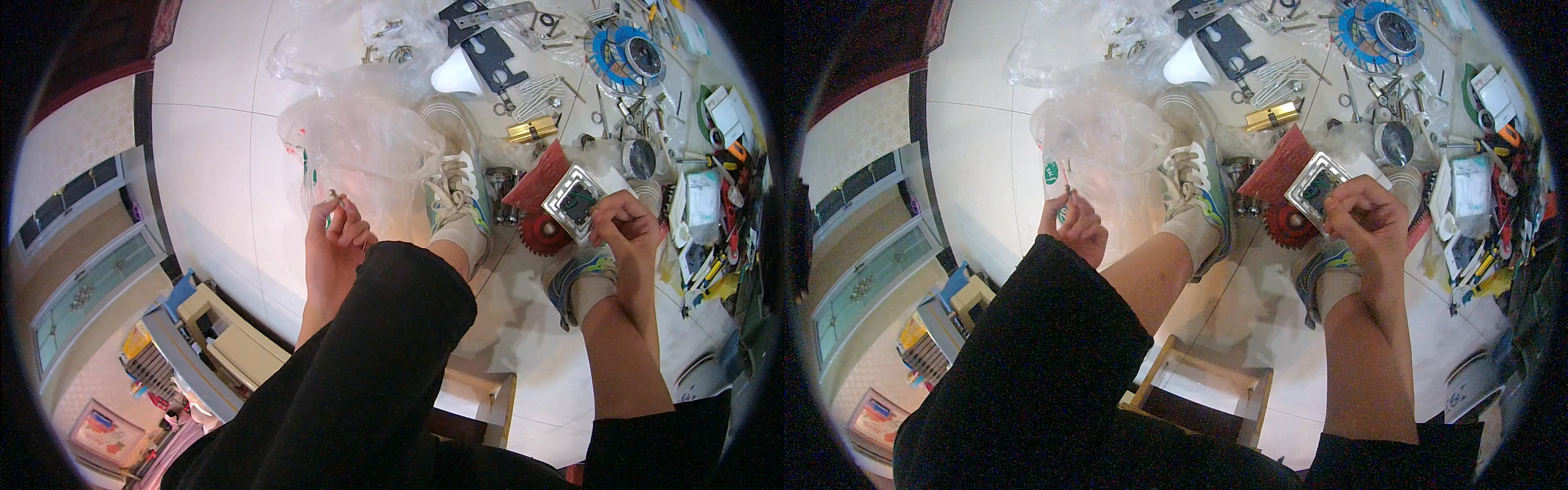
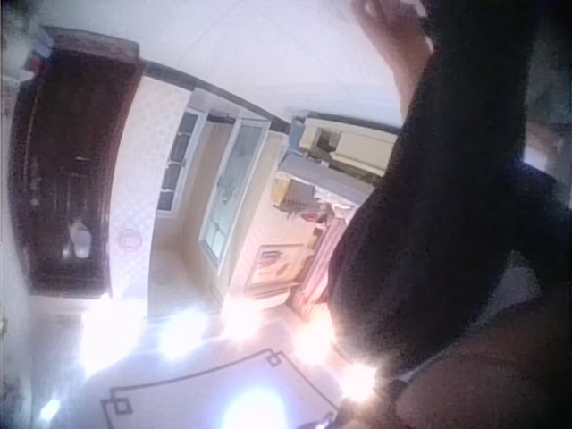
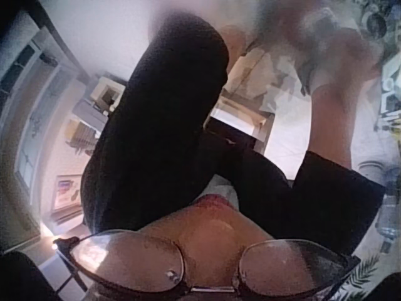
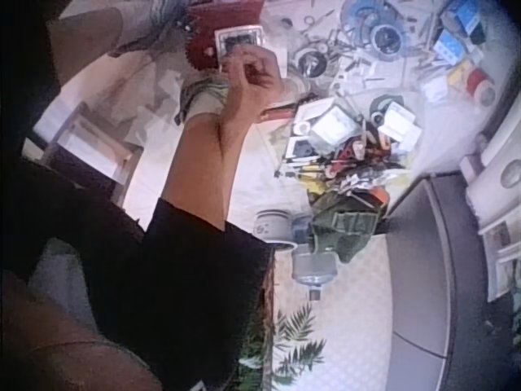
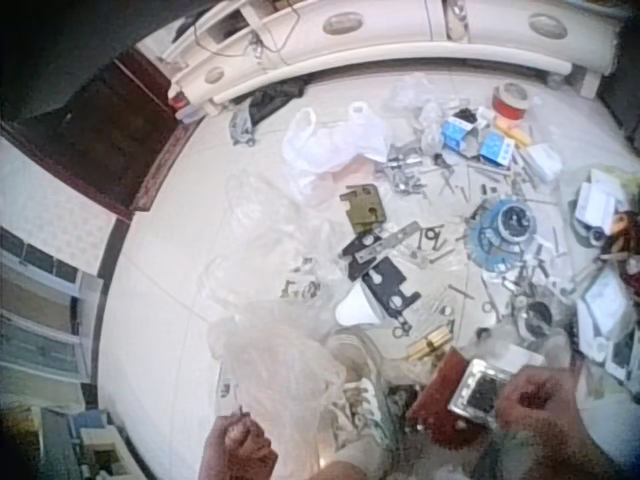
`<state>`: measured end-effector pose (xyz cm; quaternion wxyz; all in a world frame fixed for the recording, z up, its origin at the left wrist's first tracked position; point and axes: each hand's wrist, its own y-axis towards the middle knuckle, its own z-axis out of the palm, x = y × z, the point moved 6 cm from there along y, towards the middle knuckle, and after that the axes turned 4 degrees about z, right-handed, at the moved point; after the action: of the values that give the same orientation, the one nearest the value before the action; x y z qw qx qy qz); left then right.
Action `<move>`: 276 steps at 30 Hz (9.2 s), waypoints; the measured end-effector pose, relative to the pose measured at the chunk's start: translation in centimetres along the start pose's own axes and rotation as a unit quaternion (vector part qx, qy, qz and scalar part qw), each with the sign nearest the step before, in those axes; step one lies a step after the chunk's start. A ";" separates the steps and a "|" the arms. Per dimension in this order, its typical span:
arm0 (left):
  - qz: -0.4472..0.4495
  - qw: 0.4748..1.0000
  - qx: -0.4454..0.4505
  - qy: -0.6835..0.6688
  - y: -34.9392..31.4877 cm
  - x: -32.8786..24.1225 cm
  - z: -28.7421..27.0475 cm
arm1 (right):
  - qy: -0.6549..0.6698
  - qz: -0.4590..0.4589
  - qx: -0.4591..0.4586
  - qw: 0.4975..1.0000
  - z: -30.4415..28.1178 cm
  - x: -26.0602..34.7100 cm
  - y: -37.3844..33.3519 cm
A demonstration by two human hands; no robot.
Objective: The person assembles various small metal and plastic mechanical components by hand, including gears, locks, and screws, while sitting on the floor surrounded by parts.
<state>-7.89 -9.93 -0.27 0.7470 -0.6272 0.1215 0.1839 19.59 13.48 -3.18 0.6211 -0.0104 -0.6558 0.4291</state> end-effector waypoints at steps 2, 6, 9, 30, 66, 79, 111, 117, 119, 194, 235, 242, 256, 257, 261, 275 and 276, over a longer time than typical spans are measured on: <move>-0.026 0.999 -0.016 -0.041 1.3 0.0 0.0 | -0.003 0.006 0.007 1.000 0.0 -0.6 0.1; -0.019 0.996 -0.028 -0.077 2.7 -0.8 -0.6 | -0.001 0.035 0.023 0.999 0.6 -1.4 0.3; -0.005 0.997 -0.029 -0.072 3.2 -1.0 -0.5 | -0.017 0.040 0.013 0.999 0.3 -0.9 -0.1; -0.041 0.985 -0.056 -0.156 8.2 -2.2 -1.5 | -0.339 -0.230 0.079 0.909 2.1 2.6 -1.5; -0.062 0.998 0.008 -0.024 2.1 5.0 -0.5 | -0.265 -0.151 0.119 0.945 3.3 0.7 -0.6; 0.130 0.728 0.399 0.542 -0.4 7.1 10.6 | -0.170 -0.039 0.108 0.979 5.1 3.2 1.4; 0.284 0.486 0.394 0.727 5.1 12.2 13.4 | 0.009 0.175 0.296 0.939 23.2 0.9 2.7; 0.300 0.501 0.398 0.708 5.2 12.4 13.6 | 0.003 0.177 0.246 0.953 22.2 -0.2 3.5; 0.288 0.504 0.417 0.700 5.6 14.0 14.3 | -0.023 0.151 0.216 0.964 20.8 -1.0 4.2; 0.387 0.532 0.382 0.649 5.9 12.3 15.1 | -0.231 -0.036 0.247 0.940 21.6 -0.6 4.8; 0.439 0.474 0.367 0.669 6.1 13.2 14.9 | -0.233 -0.016 0.227 0.945 24.4 -3.4 6.8; 0.387 0.468 0.367 0.705 5.8 13.8 14.7 | -0.237 -0.085 0.269 0.930 23.1 -2.7 6.1; 0.377 0.486 0.368 0.698 6.5 14.0 14.0 | -0.181 -0.018 0.359 0.916 23.1 -2.0 5.9; 0.381 0.485 0.365 0.698 6.3 13.6 14.4 | -0.206 -0.020 0.365 0.908 23.1 -0.9 5.6; 0.370 0.493 0.375 0.692 6.2 13.7 14.4 | -0.187 -0.004 0.381 0.906 23.1 -1.7 5.3; 0.370 0.526 0.366 0.672 6.1 13.3 14.9 | -0.225 0.006 0.357 0.907 23.2 -2.1 5.9; 0.375 0.524 0.371 0.669 6.1 13.3 15.0 | -0.225 -0.005 0.340 0.913 23.1 -2.0 6.0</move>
<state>0.78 7.34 -8.39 0.4734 -0.1289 0.8669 -0.0881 -2.11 3.50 -5.00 0.4252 0.3017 -0.5927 0.6139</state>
